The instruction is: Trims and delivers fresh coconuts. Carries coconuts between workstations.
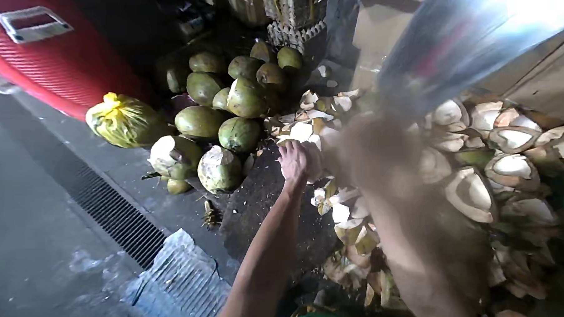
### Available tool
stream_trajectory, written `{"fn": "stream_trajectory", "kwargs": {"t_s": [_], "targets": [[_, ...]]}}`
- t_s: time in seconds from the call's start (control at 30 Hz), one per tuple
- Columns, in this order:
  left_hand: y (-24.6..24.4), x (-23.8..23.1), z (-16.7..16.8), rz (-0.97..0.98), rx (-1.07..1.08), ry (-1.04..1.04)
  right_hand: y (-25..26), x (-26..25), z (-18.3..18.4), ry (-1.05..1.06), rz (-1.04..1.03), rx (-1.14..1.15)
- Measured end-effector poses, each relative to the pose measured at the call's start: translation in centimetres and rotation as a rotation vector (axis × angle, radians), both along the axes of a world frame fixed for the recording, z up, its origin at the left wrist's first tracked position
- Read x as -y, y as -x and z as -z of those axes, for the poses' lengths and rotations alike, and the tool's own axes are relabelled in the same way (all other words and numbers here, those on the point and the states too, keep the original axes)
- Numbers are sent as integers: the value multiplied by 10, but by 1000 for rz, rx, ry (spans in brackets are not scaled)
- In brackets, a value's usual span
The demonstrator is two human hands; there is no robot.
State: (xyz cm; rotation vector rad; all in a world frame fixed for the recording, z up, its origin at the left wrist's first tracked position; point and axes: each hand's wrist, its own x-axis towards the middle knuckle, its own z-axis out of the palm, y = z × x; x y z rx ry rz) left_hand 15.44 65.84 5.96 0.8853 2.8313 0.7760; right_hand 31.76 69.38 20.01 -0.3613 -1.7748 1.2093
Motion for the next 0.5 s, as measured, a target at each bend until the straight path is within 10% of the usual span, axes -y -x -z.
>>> {"fn": "stream_trajectory", "kwargs": {"t_s": [0.13, 0.27, 0.5], "targets": [[-4, 10, 15, 71, 15, -53, -67, 16, 151, 505, -39, 825], [5, 27, 17, 147, 47, -146, -113, 20, 107, 483, 162, 838], [16, 32, 19, 54, 46, -252, -58, 15, -29, 111, 91, -106]]}}
